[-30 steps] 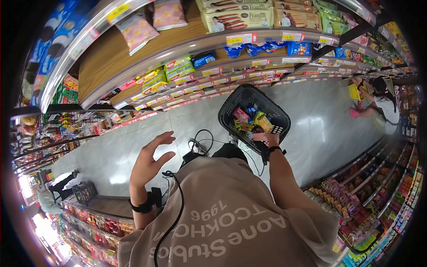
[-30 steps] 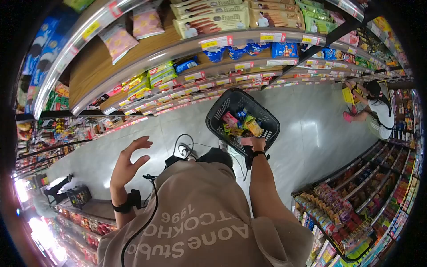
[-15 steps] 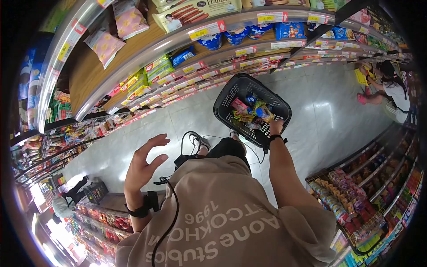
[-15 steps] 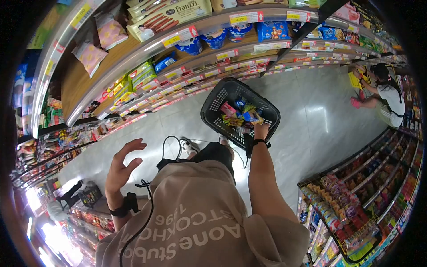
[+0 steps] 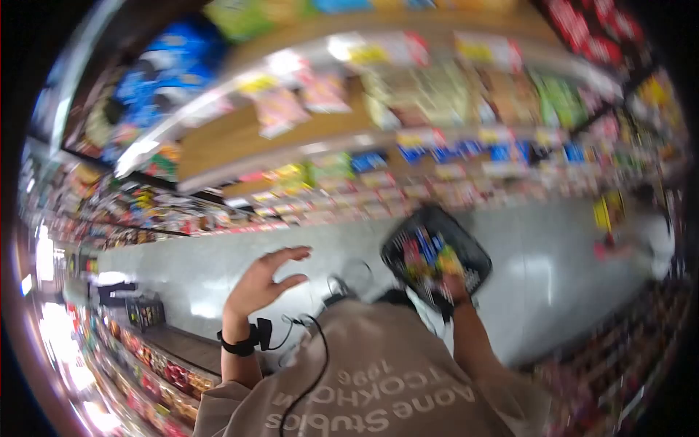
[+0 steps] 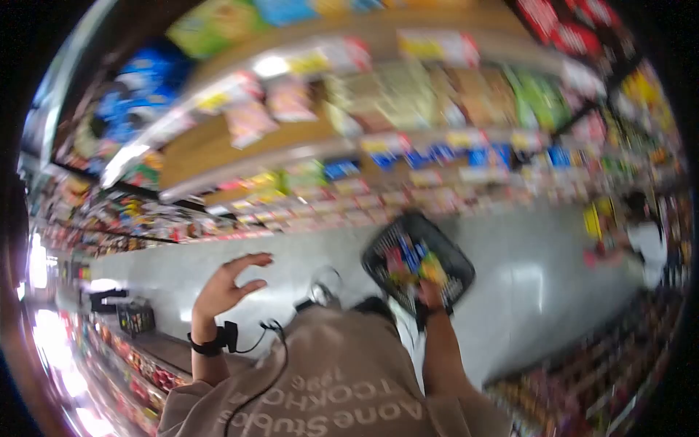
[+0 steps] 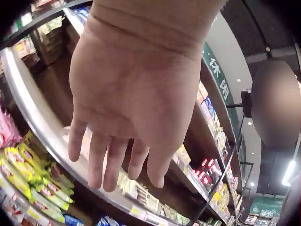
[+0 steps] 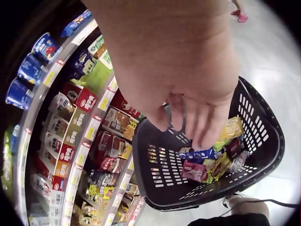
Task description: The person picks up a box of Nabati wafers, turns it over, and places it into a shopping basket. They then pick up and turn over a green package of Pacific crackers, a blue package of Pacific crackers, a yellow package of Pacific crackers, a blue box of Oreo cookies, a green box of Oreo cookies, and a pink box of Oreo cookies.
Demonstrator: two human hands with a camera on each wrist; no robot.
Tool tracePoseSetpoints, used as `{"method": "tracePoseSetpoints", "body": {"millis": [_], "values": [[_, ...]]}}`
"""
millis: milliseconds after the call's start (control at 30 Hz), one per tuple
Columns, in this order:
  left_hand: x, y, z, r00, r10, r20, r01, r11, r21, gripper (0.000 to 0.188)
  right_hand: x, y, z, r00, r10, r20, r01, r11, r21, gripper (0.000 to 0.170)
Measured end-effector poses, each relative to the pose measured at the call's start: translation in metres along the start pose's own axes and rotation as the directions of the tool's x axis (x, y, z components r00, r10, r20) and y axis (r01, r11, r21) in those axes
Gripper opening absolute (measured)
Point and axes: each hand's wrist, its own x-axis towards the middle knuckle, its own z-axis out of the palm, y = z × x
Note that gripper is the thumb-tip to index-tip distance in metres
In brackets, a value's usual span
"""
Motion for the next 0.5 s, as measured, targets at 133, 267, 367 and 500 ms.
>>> {"method": "tracePoseSetpoints", "body": {"millis": [133, 267, 367, 500], "values": [[-0.013, 0.017, -0.081, 0.968, 0.078, -0.24, -0.033, 0.981, 0.189, 0.037, 0.021, -0.013, -0.021, 0.825, 0.265, 0.499, -0.436, 0.861, 0.264, 0.017], [-0.03, 0.032, -0.162, 0.854, 0.155, -0.496, -0.075, 0.981, 0.178, 0.028, 0.078, -0.056, -0.038, 0.084, 0.753, 0.652, -0.947, -0.143, 0.287, 0.018], [-0.037, 0.069, -0.215, 0.707, 0.334, -0.623, -0.076, 0.912, 0.403, 0.029, 0.099, -0.074, -0.053, 0.208, 0.683, 0.7, -0.925, -0.096, 0.369, 0.021], [-0.036, 0.128, -0.282, 0.466, 0.613, -0.638, -0.241, 0.782, 0.575, 0.036, 0.134, -0.093, -0.07, 0.263, 0.684, 0.68, -0.916, -0.044, 0.399, 0.024]]}}
